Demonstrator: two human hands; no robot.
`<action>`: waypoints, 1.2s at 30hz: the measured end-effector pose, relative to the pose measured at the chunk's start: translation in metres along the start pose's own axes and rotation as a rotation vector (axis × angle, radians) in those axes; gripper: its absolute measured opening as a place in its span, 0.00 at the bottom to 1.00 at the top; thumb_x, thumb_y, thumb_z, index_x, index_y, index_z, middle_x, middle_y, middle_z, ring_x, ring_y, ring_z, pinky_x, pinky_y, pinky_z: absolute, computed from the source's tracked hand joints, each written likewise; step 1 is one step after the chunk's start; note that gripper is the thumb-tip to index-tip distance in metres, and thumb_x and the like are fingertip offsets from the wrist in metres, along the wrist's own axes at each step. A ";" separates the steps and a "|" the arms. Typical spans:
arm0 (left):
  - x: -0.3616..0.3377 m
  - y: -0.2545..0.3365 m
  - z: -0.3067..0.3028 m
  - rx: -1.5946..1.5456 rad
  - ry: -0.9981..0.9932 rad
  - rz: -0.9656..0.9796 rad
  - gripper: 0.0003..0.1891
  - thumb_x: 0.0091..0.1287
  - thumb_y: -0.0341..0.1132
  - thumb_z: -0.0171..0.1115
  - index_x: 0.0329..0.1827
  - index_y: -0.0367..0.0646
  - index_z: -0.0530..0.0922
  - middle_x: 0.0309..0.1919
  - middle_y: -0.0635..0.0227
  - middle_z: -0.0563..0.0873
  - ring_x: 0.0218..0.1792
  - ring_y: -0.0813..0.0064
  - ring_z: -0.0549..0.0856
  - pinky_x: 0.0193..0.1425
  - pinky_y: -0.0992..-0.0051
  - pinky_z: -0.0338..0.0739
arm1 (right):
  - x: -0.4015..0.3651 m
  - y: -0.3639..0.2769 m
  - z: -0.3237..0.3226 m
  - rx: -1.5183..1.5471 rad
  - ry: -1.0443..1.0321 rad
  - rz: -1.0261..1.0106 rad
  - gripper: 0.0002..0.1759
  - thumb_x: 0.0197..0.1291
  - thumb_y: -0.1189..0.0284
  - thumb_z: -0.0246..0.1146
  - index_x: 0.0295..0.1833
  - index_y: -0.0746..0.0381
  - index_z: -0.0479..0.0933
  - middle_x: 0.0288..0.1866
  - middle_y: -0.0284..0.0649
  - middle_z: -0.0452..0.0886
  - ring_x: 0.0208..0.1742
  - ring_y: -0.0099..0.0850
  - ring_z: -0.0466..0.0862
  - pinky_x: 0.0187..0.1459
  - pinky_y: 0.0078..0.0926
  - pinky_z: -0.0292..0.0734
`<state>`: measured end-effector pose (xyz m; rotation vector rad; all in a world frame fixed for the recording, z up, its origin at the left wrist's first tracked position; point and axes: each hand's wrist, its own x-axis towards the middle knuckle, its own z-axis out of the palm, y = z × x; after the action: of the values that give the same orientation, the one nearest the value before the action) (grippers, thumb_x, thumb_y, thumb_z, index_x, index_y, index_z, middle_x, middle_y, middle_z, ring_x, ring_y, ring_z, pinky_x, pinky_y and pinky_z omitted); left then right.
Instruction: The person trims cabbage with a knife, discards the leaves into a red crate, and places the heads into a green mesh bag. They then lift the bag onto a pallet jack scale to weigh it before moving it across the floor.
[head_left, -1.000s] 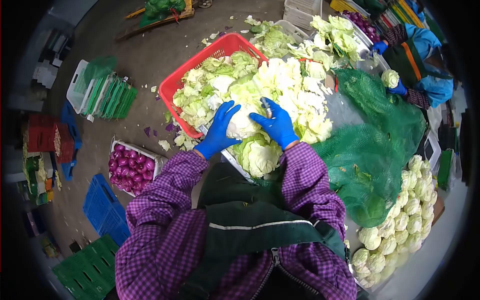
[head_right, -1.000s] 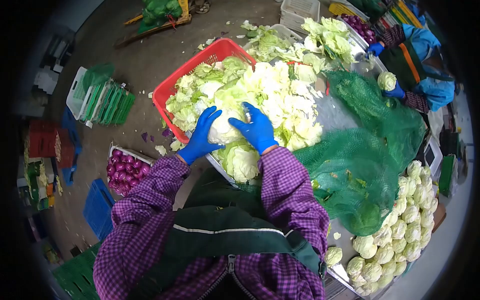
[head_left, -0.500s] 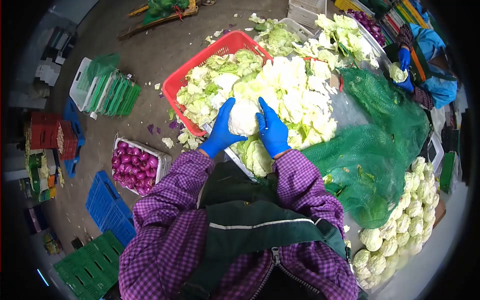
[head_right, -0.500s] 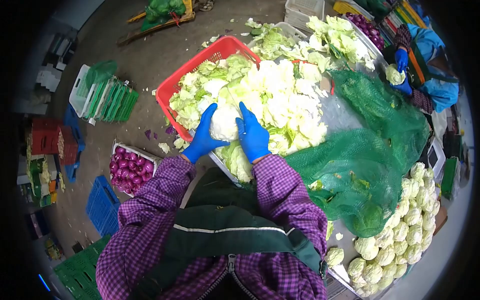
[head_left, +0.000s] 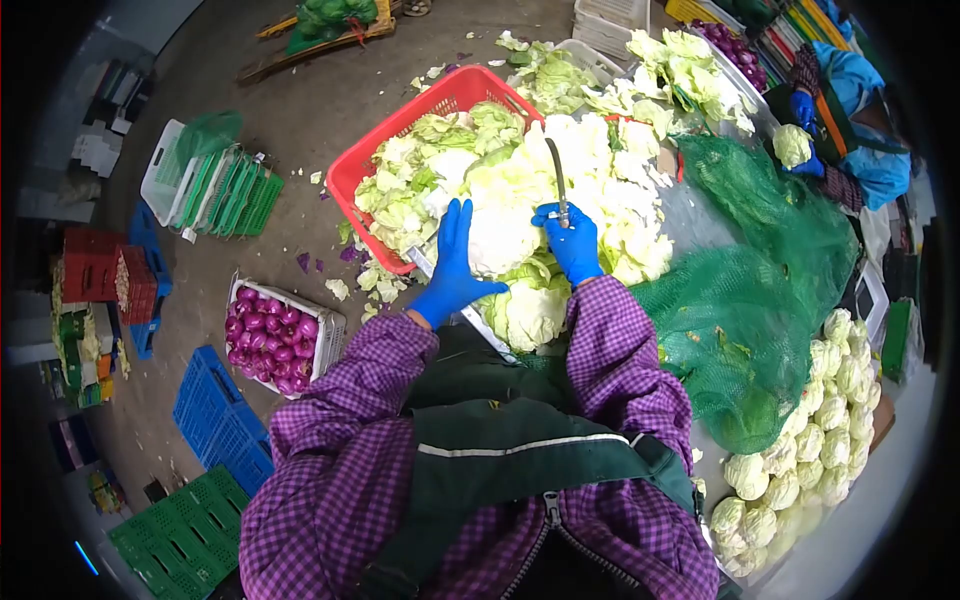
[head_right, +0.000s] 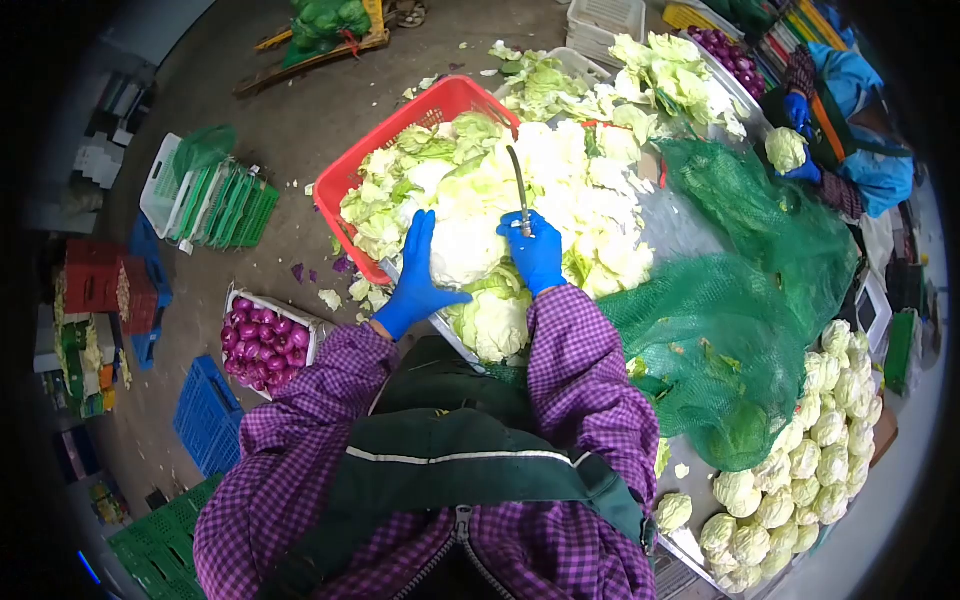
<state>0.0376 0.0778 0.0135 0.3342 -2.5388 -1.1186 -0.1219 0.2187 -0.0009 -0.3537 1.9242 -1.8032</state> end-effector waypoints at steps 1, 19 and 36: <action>0.003 0.014 0.002 0.060 0.049 -0.044 0.67 0.30 0.50 0.82 0.73 0.40 0.48 0.71 0.48 0.52 0.73 0.49 0.49 0.74 0.56 0.47 | -0.003 -0.004 0.001 -0.037 -0.013 0.001 0.10 0.54 0.77 0.63 0.43 0.65 0.80 0.35 0.38 0.84 0.36 0.24 0.83 0.39 0.21 0.77; 0.035 0.013 -0.046 -0.952 0.159 -0.429 0.52 0.40 0.30 0.78 0.69 0.43 0.55 0.61 0.60 0.69 0.62 0.67 0.70 0.66 0.67 0.67 | -0.008 -0.047 -0.009 -0.132 0.106 -0.069 0.36 0.47 0.62 0.74 0.60 0.66 0.70 0.44 0.43 0.80 0.43 0.28 0.78 0.46 0.25 0.74; 0.052 0.055 -0.053 -1.097 0.140 -0.719 0.35 0.54 0.41 0.70 0.63 0.48 0.62 0.53 0.66 0.76 0.49 0.71 0.81 0.44 0.67 0.79 | -0.038 -0.092 0.020 -0.395 -0.174 -0.103 0.52 0.41 0.62 0.75 0.70 0.67 0.57 0.59 0.55 0.74 0.58 0.40 0.76 0.58 0.31 0.70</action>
<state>0.0069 0.0612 0.0990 0.9619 -1.3298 -2.3853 -0.0912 0.2107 0.0960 -0.7284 2.1607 -1.3880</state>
